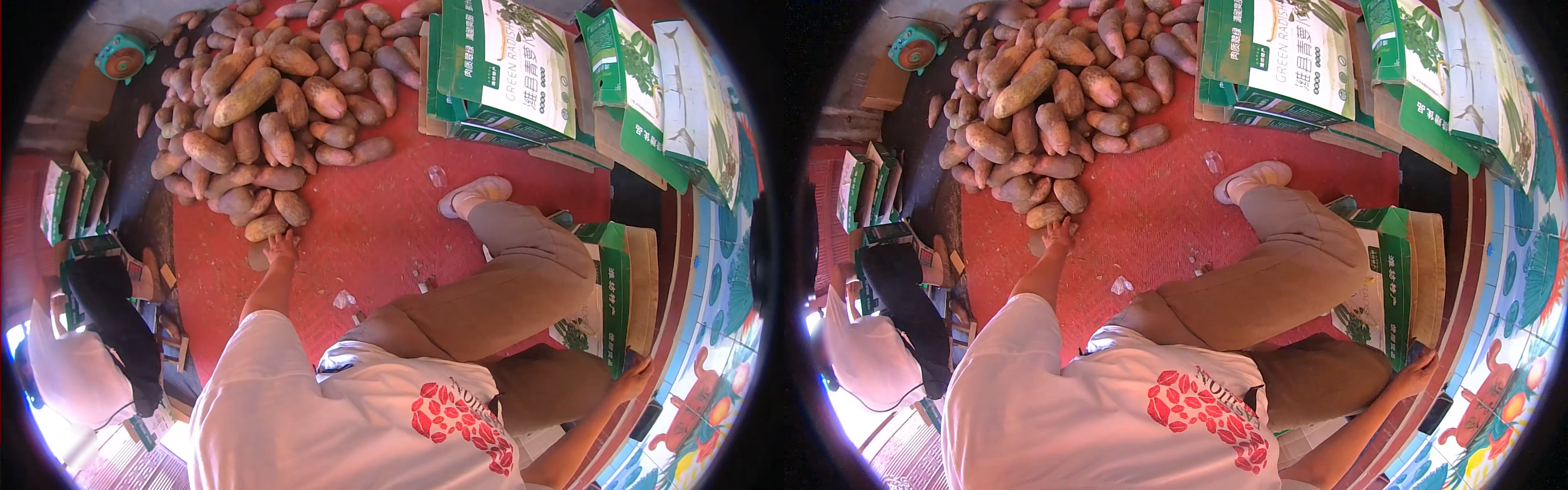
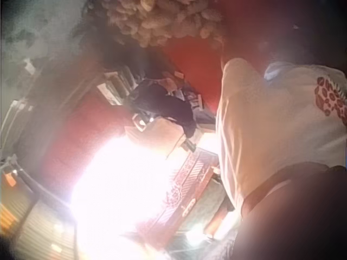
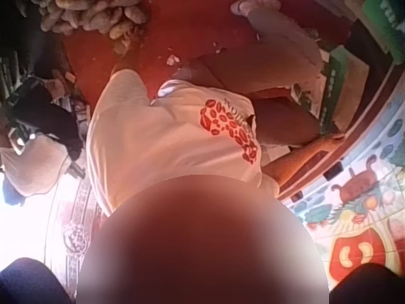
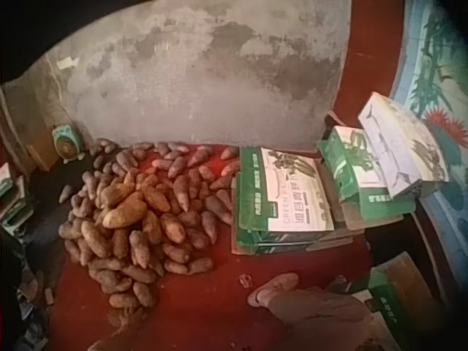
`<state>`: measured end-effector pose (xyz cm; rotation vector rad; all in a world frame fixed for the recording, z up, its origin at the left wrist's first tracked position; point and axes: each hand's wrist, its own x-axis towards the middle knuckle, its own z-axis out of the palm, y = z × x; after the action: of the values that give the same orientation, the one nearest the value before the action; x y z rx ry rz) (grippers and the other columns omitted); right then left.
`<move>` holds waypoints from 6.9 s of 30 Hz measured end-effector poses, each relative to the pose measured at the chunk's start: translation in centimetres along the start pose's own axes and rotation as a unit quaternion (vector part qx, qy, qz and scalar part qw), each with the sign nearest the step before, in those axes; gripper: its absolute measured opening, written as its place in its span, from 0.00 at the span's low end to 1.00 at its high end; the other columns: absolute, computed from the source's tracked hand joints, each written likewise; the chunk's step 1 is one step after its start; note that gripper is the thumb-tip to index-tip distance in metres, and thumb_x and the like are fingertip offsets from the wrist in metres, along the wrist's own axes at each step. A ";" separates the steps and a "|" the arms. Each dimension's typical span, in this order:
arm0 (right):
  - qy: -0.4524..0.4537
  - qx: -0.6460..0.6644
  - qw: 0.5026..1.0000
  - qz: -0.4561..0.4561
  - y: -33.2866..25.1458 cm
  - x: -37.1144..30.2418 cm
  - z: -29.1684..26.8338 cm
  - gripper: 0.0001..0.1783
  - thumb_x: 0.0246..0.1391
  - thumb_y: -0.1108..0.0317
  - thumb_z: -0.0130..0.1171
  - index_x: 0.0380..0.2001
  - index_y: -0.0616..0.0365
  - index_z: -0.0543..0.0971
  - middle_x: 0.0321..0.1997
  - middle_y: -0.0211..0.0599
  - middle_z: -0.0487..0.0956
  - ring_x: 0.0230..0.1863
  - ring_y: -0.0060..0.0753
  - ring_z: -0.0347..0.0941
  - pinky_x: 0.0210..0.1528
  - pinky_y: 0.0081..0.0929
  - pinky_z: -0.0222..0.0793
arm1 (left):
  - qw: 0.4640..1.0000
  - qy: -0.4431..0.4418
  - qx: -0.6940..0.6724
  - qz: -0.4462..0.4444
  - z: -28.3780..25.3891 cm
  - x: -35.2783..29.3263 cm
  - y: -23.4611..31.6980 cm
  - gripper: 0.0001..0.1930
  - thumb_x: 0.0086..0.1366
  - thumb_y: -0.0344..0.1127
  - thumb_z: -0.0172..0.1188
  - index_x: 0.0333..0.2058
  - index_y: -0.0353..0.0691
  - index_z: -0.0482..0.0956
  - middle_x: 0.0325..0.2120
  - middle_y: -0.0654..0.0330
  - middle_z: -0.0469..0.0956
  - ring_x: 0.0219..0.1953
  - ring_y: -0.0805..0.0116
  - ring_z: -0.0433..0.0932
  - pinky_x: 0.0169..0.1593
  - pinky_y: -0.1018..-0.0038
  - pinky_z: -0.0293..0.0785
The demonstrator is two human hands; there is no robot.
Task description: Sort sweet potatoes from a pile and place them into cardboard boxes while using a digital scale to weigh the contents.
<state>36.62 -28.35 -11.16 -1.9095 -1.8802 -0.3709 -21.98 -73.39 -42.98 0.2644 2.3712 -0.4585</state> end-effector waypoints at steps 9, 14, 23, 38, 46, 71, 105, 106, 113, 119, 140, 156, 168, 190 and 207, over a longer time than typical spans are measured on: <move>0.011 -0.056 0.996 -0.075 2.2 -0.4 1.5 0.24 0.60 0.49 0.41 0.44 0.56 0.74 0.36 0.40 0.79 0.35 0.42 0.76 0.34 0.35 0.70 | 0.991 0.085 0.092 0.041 0.9 1.0 1.1 0.13 0.63 0.44 0.47 0.46 0.54 0.70 0.47 0.62 0.62 0.53 0.66 0.62 0.51 0.61 0.62; 0.000 -0.084 0.992 -0.090 1.8 -0.6 0.4 0.23 0.60 0.50 0.41 0.43 0.56 0.75 0.35 0.39 0.79 0.34 0.40 0.77 0.33 0.35 0.70 | 0.970 0.129 0.188 0.082 1.8 1.5 0.9 0.12 0.62 0.42 0.49 0.44 0.54 0.71 0.44 0.64 0.67 0.50 0.66 0.66 0.47 0.62 0.63; -0.052 -0.093 0.994 -0.015 -1.3 -1.3 -1.5 0.20 0.60 0.53 0.43 0.41 0.57 0.75 0.37 0.45 0.78 0.38 0.46 0.75 0.35 0.37 0.70 | 0.979 0.105 0.149 0.089 4.5 2.4 0.4 0.14 0.60 0.36 0.49 0.44 0.47 0.72 0.45 0.61 0.70 0.49 0.62 0.69 0.47 0.66 0.65; -0.002 0.097 0.991 -0.094 -2.7 1.3 -0.9 0.17 0.60 0.59 0.46 0.40 0.63 0.74 0.34 0.46 0.77 0.33 0.34 0.75 0.36 0.28 0.70 | 0.968 0.101 -0.193 0.126 -5.4 -2.7 5.4 0.28 0.45 0.38 0.67 0.42 0.40 0.61 0.41 0.46 0.71 0.46 0.51 0.72 0.45 0.61 0.70; -0.130 0.146 0.964 -0.178 -3.7 1.0 1.7 0.15 0.60 0.63 0.44 0.39 0.64 0.73 0.35 0.47 0.75 0.36 0.43 0.72 0.40 0.30 0.67 | 0.943 0.155 -0.238 0.173 -7.8 -6.3 15.0 0.26 0.47 0.37 0.65 0.41 0.36 0.61 0.39 0.45 0.72 0.45 0.49 0.72 0.45 0.63 0.71; -0.235 0.068 0.955 -0.165 -5.2 -0.5 1.6 0.08 0.48 0.68 0.55 0.33 0.59 0.75 0.31 0.45 0.76 0.34 0.49 0.73 0.35 0.40 0.67 | 0.968 0.078 -0.129 0.202 -12.4 -9.8 21.3 0.26 0.48 0.49 0.62 0.45 0.45 0.73 0.41 0.52 0.76 0.45 0.56 0.75 0.47 0.65 0.71; -0.171 0.052 0.939 -0.293 -6.0 -1.5 3.4 0.03 0.41 0.74 0.52 0.24 0.55 0.74 0.25 0.37 0.74 0.31 0.36 0.73 0.33 0.29 0.71 | 0.660 0.147 -0.046 0.736 -19.8 -40.8 49.7 0.24 0.46 0.40 0.65 0.43 0.40 0.73 0.36 0.50 0.76 0.40 0.53 0.75 0.43 0.64 0.71; -0.171 0.054 0.937 -0.298 -5.9 -1.5 3.5 0.03 0.41 0.74 0.52 0.24 0.55 0.74 0.25 0.37 0.74 0.31 0.36 0.73 0.33 0.29 0.71 | 0.678 0.141 0.011 0.721 -19.6 -41.1 50.1 0.23 0.47 0.42 0.64 0.42 0.41 0.74 0.35 0.50 0.77 0.40 0.52 0.75 0.43 0.62 0.71; -0.165 0.056 0.941 -0.291 -6.3 -1.1 3.5 0.02 0.42 0.75 0.51 0.23 0.56 0.72 0.25 0.37 0.74 0.30 0.39 0.73 0.32 0.31 0.70 | 0.719 0.113 0.065 0.682 -20.6 -41.3 50.9 0.14 0.53 0.41 0.56 0.38 0.45 0.77 0.33 0.52 0.78 0.39 0.53 0.76 0.42 0.61 0.71; -0.168 0.036 0.940 -0.294 -6.7 -1.0 3.8 0.02 0.45 0.75 0.50 0.23 0.57 0.72 0.24 0.39 0.73 0.30 0.41 0.72 0.32 0.34 0.69 | 0.640 0.113 -0.061 0.758 -21.9 -40.9 46.3 0.10 0.55 0.36 0.54 0.35 0.43 0.78 0.33 0.53 0.78 0.37 0.54 0.76 0.41 0.61 0.71; -0.236 0.097 0.942 -0.220 -7.4 -0.3 2.7 0.07 0.52 0.71 0.51 0.31 0.64 0.73 0.30 0.52 0.74 0.32 0.56 0.70 0.33 0.42 0.65 | 0.990 0.034 -0.111 0.081 -8.7 0.8 9.9 0.19 0.56 0.39 0.52 0.46 0.41 0.73 0.47 0.48 0.72 0.52 0.54 0.69 0.54 0.64 0.65; -0.248 0.062 0.955 -0.147 -6.6 -0.5 3.5 0.13 0.54 0.67 0.52 0.32 0.70 0.72 0.26 0.60 0.72 0.30 0.61 0.69 0.30 0.41 0.64 | 0.983 -0.003 -0.168 -0.066 -4.4 1.0 3.8 0.34 0.55 0.40 0.56 0.60 0.55 0.53 0.54 0.53 0.65 0.56 0.57 0.64 0.55 0.63 0.63; -0.251 0.045 0.960 -0.113 -7.0 -1.0 4.4 0.17 0.54 0.64 0.53 0.32 0.73 0.73 0.29 0.61 0.74 0.31 0.59 0.71 0.33 0.38 0.66 | 0.973 -0.060 -0.176 -0.135 -5.8 6.5 4.7 0.42 0.55 0.49 0.59 0.62 0.69 0.40 0.63 0.53 0.43 0.66 0.54 0.39 0.62 0.50 0.45; -0.192 0.044 0.973 -0.121 -7.5 -1.7 5.5 0.15 0.53 0.64 0.54 0.34 0.68 0.74 0.29 0.58 0.75 0.31 0.59 0.72 0.31 0.40 0.67 | 0.987 0.100 -0.097 0.079 3.1 2.4 11.4 0.43 0.51 0.30 0.59 0.60 0.70 0.44 0.47 0.47 0.57 0.46 0.51 0.68 0.47 0.64 0.70; -0.268 0.061 0.946 -0.173 -8.9 0.1 2.8 0.09 0.47 0.69 0.56 0.31 0.63 0.74 0.32 0.47 0.76 0.35 0.53 0.72 0.37 0.41 0.67 | 0.561 -0.399 -0.645 0.333 -16.2 -9.0 20.1 0.48 0.47 0.29 0.65 0.63 0.56 0.44 0.59 0.59 0.54 0.57 0.57 0.61 0.54 0.55 0.62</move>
<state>27.46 -27.00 -12.53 -1.7066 -2.5313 0.1890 -18.85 -49.11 -30.77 0.1480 1.0163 1.2676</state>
